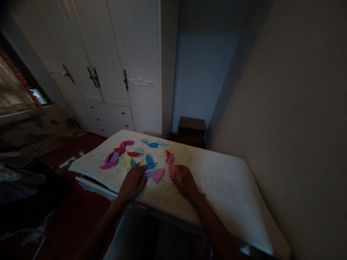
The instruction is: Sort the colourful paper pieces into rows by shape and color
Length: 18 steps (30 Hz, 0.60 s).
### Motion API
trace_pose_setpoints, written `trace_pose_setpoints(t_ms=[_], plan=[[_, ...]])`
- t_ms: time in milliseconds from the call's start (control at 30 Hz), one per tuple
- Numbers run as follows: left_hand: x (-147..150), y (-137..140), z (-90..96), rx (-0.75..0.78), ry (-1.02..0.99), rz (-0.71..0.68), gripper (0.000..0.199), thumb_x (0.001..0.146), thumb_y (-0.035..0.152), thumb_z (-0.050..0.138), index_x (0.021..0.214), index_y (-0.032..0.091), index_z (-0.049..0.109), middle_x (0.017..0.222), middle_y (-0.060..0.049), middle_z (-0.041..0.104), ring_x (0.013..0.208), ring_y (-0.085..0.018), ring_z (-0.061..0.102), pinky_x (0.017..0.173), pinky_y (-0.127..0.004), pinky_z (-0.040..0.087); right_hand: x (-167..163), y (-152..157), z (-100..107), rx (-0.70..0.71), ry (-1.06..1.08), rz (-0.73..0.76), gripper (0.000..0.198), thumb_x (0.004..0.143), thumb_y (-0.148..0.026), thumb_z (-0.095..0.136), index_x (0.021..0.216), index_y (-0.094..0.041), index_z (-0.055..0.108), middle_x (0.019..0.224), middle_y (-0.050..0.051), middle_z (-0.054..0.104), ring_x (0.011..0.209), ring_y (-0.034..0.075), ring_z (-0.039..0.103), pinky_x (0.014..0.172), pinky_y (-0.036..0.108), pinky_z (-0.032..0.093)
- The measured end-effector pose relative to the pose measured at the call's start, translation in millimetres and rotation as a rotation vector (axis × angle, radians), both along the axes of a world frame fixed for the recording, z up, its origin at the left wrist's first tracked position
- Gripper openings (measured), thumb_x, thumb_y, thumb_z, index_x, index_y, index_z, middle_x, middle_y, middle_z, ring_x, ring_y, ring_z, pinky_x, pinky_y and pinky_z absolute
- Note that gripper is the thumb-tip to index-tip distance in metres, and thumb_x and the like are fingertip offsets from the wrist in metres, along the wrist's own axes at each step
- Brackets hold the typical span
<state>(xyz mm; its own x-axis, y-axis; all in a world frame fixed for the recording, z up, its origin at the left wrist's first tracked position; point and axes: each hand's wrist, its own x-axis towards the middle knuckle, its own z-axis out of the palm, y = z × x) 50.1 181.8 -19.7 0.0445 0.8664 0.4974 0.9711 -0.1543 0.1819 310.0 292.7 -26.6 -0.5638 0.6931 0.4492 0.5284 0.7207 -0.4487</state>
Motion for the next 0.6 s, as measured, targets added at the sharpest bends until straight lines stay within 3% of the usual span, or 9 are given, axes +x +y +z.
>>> trace_pose_setpoints(t_ms=[233, 400, 600], plan=[[-1, -2, 1.0, 0.036, -0.004, -0.047, 0.032, 0.089, 0.025, 0.048, 0.117, 0.019, 0.062, 0.129, -0.012, 0.057, 0.137, -0.031, 0.033, 0.108, -0.057, 0.036, -3, -2, -1, -0.003, -0.118, -0.077, 0.038, 0.088, -0.044, 0.056, 0.114, -0.019, 0.065, 0.125, 0.015, 0.057, 0.116, 0.027, 0.051, 0.099, 0.044, 0.043], [-1, -1, 1.6, 0.026, 0.002, -0.076, 0.029, 0.089, 0.026, 0.049, 0.112, 0.020, 0.065, 0.132, -0.011, 0.054, 0.140, -0.032, 0.028, 0.109, -0.057, 0.034, -17, -8, 12, 0.004, -0.189, -0.153, 0.039, 0.083, -0.044, 0.061, 0.110, -0.016, 0.066, 0.117, 0.015, 0.060, 0.111, 0.028, 0.053, 0.097, 0.040, 0.043], [-3, 1, 2.7, 0.083, -0.041, -0.107, 0.030, 0.089, 0.028, 0.052, 0.116, 0.019, 0.061, 0.136, -0.012, 0.049, 0.140, -0.031, 0.027, 0.109, -0.055, 0.035, -20, -9, 15, -0.038, -0.170, -0.192, 0.029, 0.085, -0.033, 0.055, 0.104, -0.013, 0.065, 0.112, 0.014, 0.062, 0.108, 0.025, 0.053, 0.096, 0.036, 0.041]])
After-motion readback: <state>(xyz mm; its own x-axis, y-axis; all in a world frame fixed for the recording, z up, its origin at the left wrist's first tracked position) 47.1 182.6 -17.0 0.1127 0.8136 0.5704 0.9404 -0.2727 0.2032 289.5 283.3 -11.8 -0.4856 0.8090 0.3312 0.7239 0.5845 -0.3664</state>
